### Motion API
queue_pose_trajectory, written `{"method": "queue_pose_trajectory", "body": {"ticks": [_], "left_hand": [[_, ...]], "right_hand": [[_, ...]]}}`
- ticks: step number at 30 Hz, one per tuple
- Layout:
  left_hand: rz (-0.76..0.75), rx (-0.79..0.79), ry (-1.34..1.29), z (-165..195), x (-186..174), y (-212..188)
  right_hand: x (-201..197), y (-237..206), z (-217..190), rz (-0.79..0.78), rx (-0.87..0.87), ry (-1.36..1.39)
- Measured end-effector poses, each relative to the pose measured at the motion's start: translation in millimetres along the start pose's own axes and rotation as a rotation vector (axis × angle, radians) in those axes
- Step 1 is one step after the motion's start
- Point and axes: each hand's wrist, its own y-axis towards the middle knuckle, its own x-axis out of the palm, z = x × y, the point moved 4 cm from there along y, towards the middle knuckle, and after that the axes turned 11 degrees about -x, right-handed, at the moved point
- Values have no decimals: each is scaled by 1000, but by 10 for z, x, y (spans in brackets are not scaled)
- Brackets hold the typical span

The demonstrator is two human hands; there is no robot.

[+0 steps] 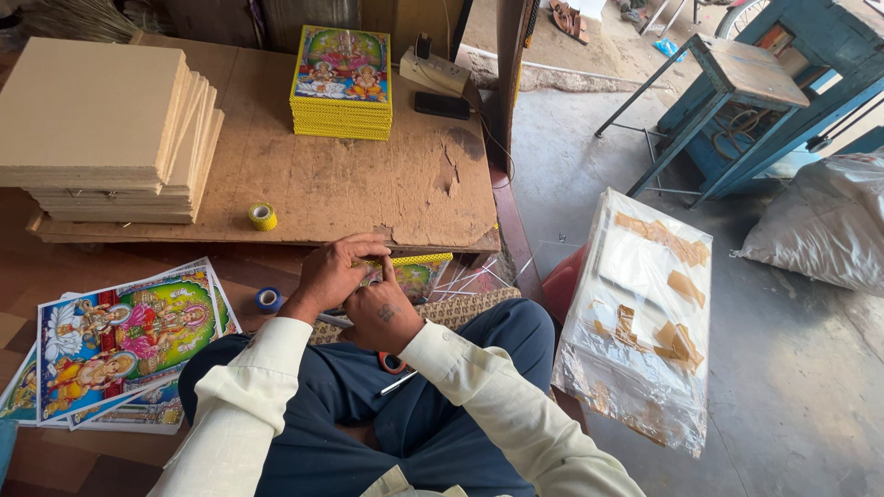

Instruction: The person assembles religious pictures by applying yellow decorative tape to the edges of printed images, securing them to cardboard backings, and trimming excess tape. They handle printed images, cardboard, tape, and scissors, stacking completed units on a table.

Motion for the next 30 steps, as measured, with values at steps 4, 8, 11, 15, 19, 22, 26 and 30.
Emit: {"method": "queue_pose_trajectory", "body": {"ticks": [4,8,11,15,19,22,26,30], "left_hand": [[-30,-115,37,3,18,-28],[-22,-153,101,12,16,-4],[-75,-198,5,-53,46,37],[-45,-38,-68,-107,132,83],[-40,-135,-140,-239,208,221],[-81,-177,-176,-261,255,399],[-194,-233,-277,-276,334,476],[-301,-285,-405,-296,380,507]], "right_hand": [[-32,-59,-17,48,3,49],[-43,-220,56,186,-24,119],[-115,-441,167,590,-64,138],[-153,-595,740,906,100,329],[-47,-636,1007,857,267,563],[-99,-680,984,863,181,569],[-206,-700,929,809,135,568],[-251,-686,857,747,169,542]]}}
